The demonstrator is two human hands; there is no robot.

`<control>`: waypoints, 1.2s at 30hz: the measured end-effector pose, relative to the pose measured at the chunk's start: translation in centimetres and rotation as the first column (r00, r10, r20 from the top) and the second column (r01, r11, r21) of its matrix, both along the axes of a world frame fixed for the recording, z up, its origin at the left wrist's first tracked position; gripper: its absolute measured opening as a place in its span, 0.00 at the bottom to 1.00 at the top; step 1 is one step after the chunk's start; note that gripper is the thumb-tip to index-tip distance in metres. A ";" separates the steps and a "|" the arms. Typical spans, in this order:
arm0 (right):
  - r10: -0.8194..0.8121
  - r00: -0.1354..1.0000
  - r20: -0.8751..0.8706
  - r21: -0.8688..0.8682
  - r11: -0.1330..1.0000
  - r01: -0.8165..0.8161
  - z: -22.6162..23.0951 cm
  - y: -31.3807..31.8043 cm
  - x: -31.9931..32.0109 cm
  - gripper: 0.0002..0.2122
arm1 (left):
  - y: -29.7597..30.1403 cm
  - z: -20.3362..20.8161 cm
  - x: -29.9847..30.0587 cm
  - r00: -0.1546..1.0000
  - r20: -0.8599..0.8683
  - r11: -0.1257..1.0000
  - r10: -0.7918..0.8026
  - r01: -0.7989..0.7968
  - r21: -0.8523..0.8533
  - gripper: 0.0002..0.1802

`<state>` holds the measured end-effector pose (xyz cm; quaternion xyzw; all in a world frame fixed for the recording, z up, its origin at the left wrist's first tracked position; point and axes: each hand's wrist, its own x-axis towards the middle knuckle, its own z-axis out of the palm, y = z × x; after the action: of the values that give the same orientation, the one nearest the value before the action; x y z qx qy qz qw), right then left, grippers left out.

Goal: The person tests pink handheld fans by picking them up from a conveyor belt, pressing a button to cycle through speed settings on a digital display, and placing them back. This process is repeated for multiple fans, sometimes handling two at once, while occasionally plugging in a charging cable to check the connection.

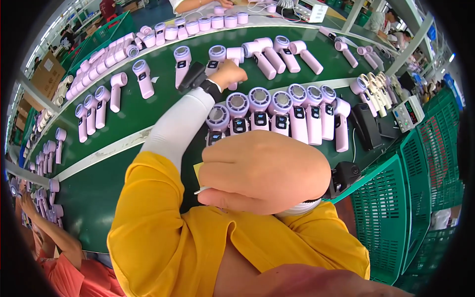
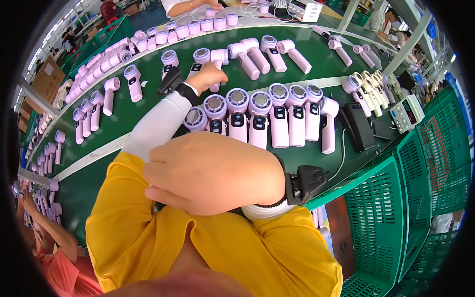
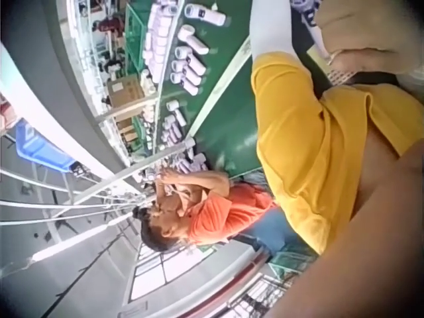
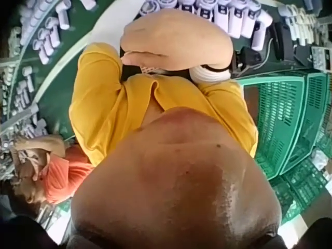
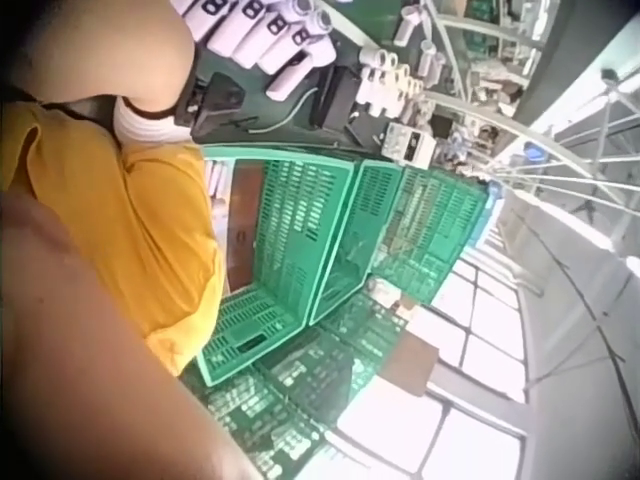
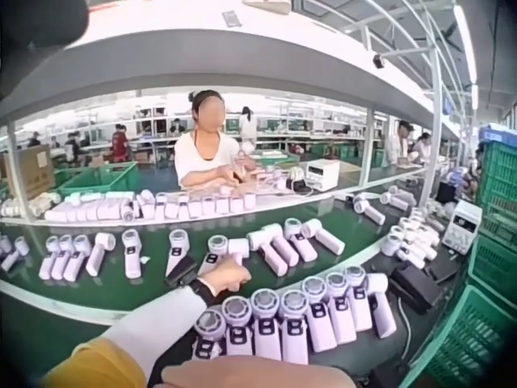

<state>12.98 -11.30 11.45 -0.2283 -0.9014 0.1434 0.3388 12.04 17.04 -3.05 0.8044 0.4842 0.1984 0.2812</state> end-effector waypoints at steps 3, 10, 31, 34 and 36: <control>0.009 0.996 -0.086 0.109 0.994 0.000 -0.4 0.7 -0.1 0.07 | -0.4 2.2 -2.3 0.988 0.140 0.959 -0.065 0.101 -0.266 0.18; -0.333 0.832 -0.444 0.038 0.920 0.389 -0.4 4.1 0.3 0.06 | -11.8 11.1 -12.0 0.343 0.935 0.629 0.087 0.710 -0.318 0.20; -0.778 0.389 0.493 0.599 0.628 0.496 -14.1 24.5 21.3 0.18 | -20.7 7.3 -26.2 0.957 -0.218 0.976 0.192 -0.211 -0.063 0.09; -0.749 0.343 0.567 -0.134 0.328 0.935 -10.4 23.4 21.2 0.18 | -19.6 9.9 -23.1 0.999 -0.016 0.998 -0.050 0.051 0.048 0.06; -0.749 0.578 0.325 -0.764 0.153 0.627 -8.3 22.2 22.9 0.16 | -18.9 11.5 -19.0 0.959 0.234 0.987 -0.159 0.146 0.071 0.03</control>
<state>35.86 10.86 3.19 -0.7309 -0.4891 0.3892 0.2741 -6.93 -1.84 8.42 0.8168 0.3781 0.2842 0.3302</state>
